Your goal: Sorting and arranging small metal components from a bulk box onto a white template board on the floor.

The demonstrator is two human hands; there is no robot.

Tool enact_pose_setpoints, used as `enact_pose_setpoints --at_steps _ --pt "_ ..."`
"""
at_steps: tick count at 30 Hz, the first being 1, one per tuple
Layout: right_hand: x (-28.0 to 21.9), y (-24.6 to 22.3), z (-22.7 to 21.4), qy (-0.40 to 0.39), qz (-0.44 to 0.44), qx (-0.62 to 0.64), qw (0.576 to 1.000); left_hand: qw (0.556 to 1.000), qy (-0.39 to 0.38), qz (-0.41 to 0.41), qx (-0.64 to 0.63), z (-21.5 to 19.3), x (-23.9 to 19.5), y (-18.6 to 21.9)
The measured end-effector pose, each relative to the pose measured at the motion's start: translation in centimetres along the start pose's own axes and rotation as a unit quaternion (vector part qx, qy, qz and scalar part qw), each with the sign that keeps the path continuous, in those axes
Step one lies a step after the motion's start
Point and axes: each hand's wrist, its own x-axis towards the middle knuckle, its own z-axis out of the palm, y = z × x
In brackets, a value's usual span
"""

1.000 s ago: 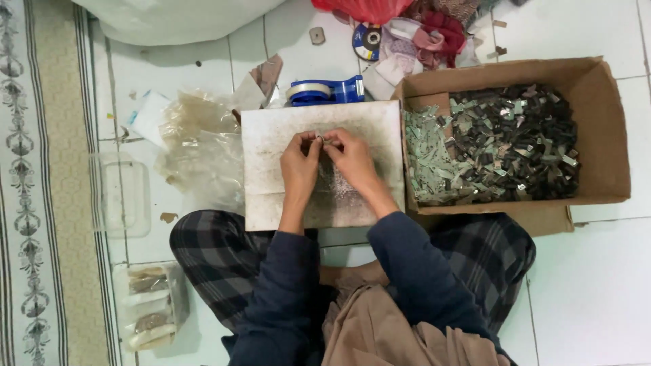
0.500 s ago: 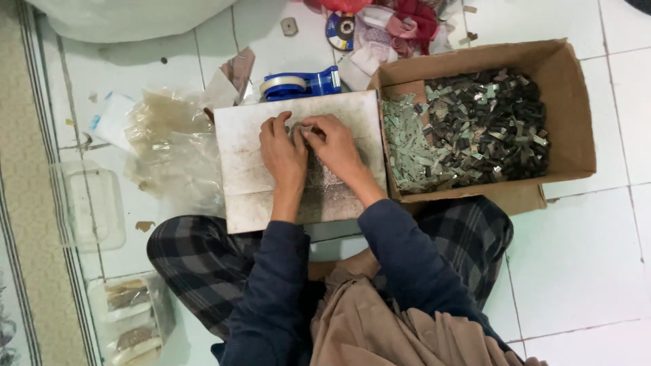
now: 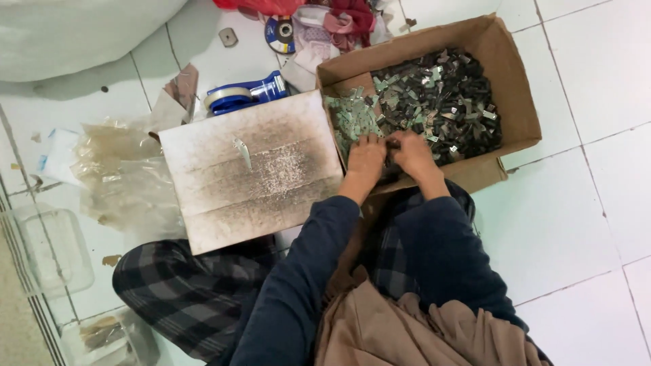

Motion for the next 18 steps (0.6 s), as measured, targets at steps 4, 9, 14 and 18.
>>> enact_pose_setpoints --at_steps 4,9,14,18 --pt "0.4 -1.2 -0.1 -0.026 -0.017 -0.11 0.993 0.999 0.014 0.001 0.038 1.1 0.1 -0.1" --pt "0.6 -0.6 0.9 -0.029 -0.039 -0.133 0.99 0.994 0.062 -0.005 0.092 1.5 -0.2 -0.5" --pt "-0.8 -1.0 0.6 0.011 -0.06 -0.1 0.993 0.999 0.042 -0.024 0.002 0.9 -0.3 -0.8" --pt "-2.0 -1.7 -0.8 0.078 -0.091 0.031 0.992 0.961 0.09 -0.047 -0.258 -5.9 -1.6 -0.9"
